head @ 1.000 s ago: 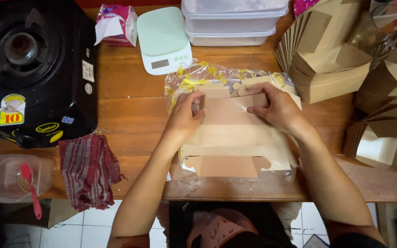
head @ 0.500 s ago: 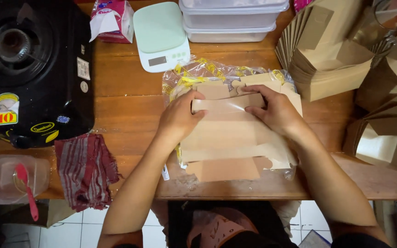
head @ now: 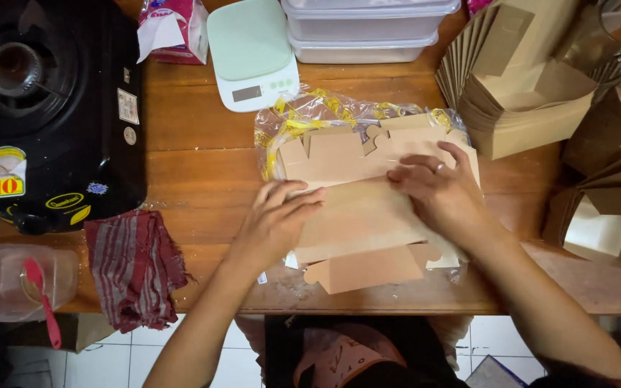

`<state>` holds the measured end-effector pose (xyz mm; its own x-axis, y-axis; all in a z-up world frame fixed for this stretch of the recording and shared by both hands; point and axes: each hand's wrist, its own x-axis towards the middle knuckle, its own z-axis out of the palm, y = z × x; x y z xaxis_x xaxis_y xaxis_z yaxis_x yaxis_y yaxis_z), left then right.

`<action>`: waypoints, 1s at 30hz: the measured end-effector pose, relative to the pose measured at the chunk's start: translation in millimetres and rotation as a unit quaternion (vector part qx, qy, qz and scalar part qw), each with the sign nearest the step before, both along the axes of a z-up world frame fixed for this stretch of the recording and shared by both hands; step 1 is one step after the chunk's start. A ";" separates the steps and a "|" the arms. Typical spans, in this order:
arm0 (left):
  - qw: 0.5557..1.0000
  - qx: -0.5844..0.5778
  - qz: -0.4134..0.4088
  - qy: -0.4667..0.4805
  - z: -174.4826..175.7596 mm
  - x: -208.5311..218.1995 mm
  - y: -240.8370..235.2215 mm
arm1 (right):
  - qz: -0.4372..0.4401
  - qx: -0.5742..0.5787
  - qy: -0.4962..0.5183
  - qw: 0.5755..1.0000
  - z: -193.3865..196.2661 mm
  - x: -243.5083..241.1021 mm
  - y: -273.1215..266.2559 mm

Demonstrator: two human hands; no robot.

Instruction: Assembling cardboard food boxes by folding flat sheets along creases and tucking tabs.

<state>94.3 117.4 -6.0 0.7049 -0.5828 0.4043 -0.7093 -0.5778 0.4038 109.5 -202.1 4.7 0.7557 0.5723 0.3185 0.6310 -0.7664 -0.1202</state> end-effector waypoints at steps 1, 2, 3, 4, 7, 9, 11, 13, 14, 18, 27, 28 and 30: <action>1.000 -0.001 0.001 0.000 7.4 -3.5 -3.9 | 0.001 -0.001 0.000 1.000 7.8 -6.5 5.4; 1.000 0.022 0.016 -0.002 14.6 -7.3 -8.7 | -0.001 -0.042 -0.001 0.999 15.6 -13.4 9.9; 0.999 0.045 0.031 -0.003 21.9 -11.3 -13.7 | -0.003 -0.083 -0.001 0.997 23.5 -20.5 14.1; 0.999 0.044 0.031 -0.004 24.8 -14.5 -26.4 | -0.003 -0.084 -0.002 0.996 27.7 -24.1 24.2; 0.994 0.070 0.079 -0.020 26.9 -24.9 -63.4 | -0.037 -0.089 -0.013 0.995 23.2 -32.8 51.8; 0.992 0.057 0.096 0.064 19.2 -30.4 -85.9 | -0.028 -0.036 -0.021 0.999 -3.7 -32.6 67.0; 0.990 0.075 0.116 0.026 3.4 -37.4 -92.0 | -0.018 -0.016 -0.008 1.000 -8.1 -38.1 74.2; 0.986 0.096 0.138 -0.007 -3.5 -43.5 -95.4 | -0.007 0.006 0.010 1.000 -9.9 -43.2 77.5; 0.984 0.084 0.158 -0.015 -2.3 -44.6 -95.6 | -0.010 0.020 0.022 0.999 -8.8 -43.3 77.5; 0.980 0.049 0.192 -0.013 -4.2 -45.4 -95.2 | -0.075 0.023 0.058 0.995 9.9 -46.8 73.3; 0.978 0.026 0.205 0.011 0.4 -48.8 -70.3 | -0.192 -0.019 0.136 0.972 19.0 -57.9 26.8; 0.979 0.025 0.203 0.009 4.4 -49.6 -70.8 | -0.193 -0.019 0.134 0.972 18.8 -58.0 26.1; 0.955 0.015 0.296 0.022 12.4 -52.6 -69.9 | -0.214 0.071 0.062 0.972 17.7 -59.0 26.6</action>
<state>41.7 47.4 6.3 0.9304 -0.0871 0.3561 -0.2367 -0.8844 0.4023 50.5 -175.5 22.4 0.9523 0.1546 0.2630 0.2326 -0.9258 -0.2979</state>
